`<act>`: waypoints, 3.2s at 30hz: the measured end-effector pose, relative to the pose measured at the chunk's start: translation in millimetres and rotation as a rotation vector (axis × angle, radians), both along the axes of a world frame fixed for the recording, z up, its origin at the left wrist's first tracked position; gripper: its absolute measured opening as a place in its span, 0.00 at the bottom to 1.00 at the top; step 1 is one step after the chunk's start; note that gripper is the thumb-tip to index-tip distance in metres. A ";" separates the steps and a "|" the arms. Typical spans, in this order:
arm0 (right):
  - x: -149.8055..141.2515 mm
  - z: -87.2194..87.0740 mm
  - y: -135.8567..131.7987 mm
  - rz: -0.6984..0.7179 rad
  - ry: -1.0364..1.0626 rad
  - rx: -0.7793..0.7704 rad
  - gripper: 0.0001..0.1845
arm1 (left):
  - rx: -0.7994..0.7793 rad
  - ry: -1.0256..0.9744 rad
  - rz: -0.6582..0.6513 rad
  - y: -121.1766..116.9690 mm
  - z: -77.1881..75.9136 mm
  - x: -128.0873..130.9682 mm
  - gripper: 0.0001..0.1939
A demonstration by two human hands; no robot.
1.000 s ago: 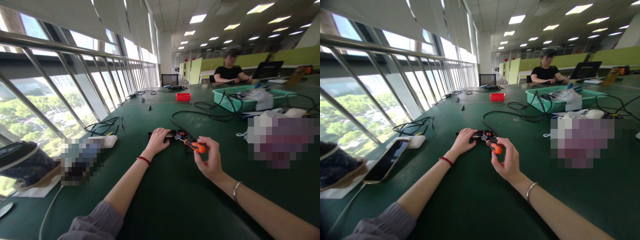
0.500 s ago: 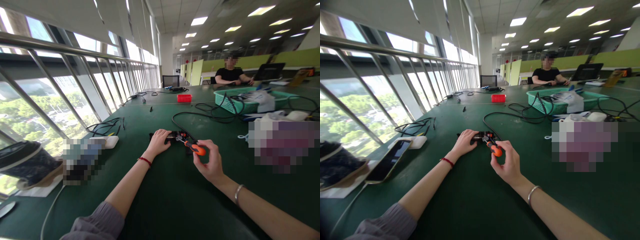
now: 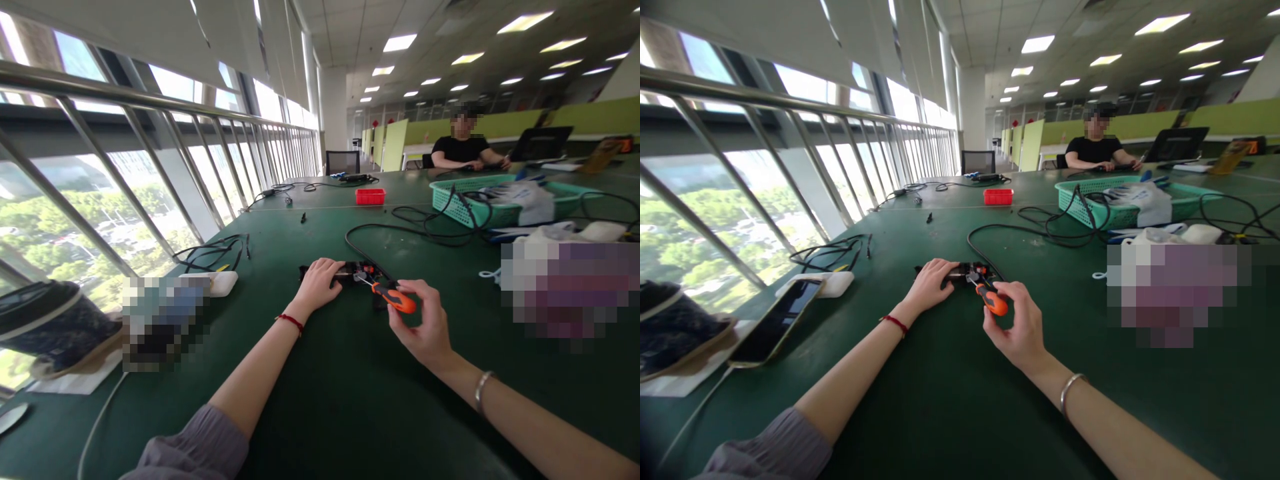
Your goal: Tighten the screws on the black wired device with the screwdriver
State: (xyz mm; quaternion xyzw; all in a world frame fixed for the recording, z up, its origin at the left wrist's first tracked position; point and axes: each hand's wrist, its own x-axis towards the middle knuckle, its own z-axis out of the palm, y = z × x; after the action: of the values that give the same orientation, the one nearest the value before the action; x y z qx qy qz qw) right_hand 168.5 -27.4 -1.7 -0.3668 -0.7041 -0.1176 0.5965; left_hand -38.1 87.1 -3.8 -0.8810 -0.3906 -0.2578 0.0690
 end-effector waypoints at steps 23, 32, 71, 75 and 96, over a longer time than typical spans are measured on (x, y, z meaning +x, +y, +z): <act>-0.6 -0.5 -0.9 -0.001 -0.093 -0.011 0.15 | -0.003 0.013 0.010 -2.4 1.8 0.1 0.24; -0.2 -2.3 -0.4 0.042 -0.048 -0.011 0.22 | -0.017 0.008 0.009 -1.6 0.9 -0.7 0.23; -1.6 -0.2 -2.2 0.037 -0.171 -0.024 0.14 | -0.026 -0.016 -0.022 0.9 -0.7 -3.8 0.22; -1.3 -0.1 -1.8 0.036 -0.116 -0.027 0.17 | -0.028 -0.012 -0.020 1.9 -1.2 -3.6 0.21; 0.0 -4.7 1.2 0.039 -0.083 -0.006 0.20 | -0.024 -0.001 -0.011 0.8 0.1 -2.1 0.24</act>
State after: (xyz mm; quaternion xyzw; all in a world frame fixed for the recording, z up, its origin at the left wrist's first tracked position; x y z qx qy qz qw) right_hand 168.5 -26.2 -6.4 -0.3494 -0.7357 -0.1191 0.5679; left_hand -40.2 87.9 -3.8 -0.8838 -0.3888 -0.2539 0.0570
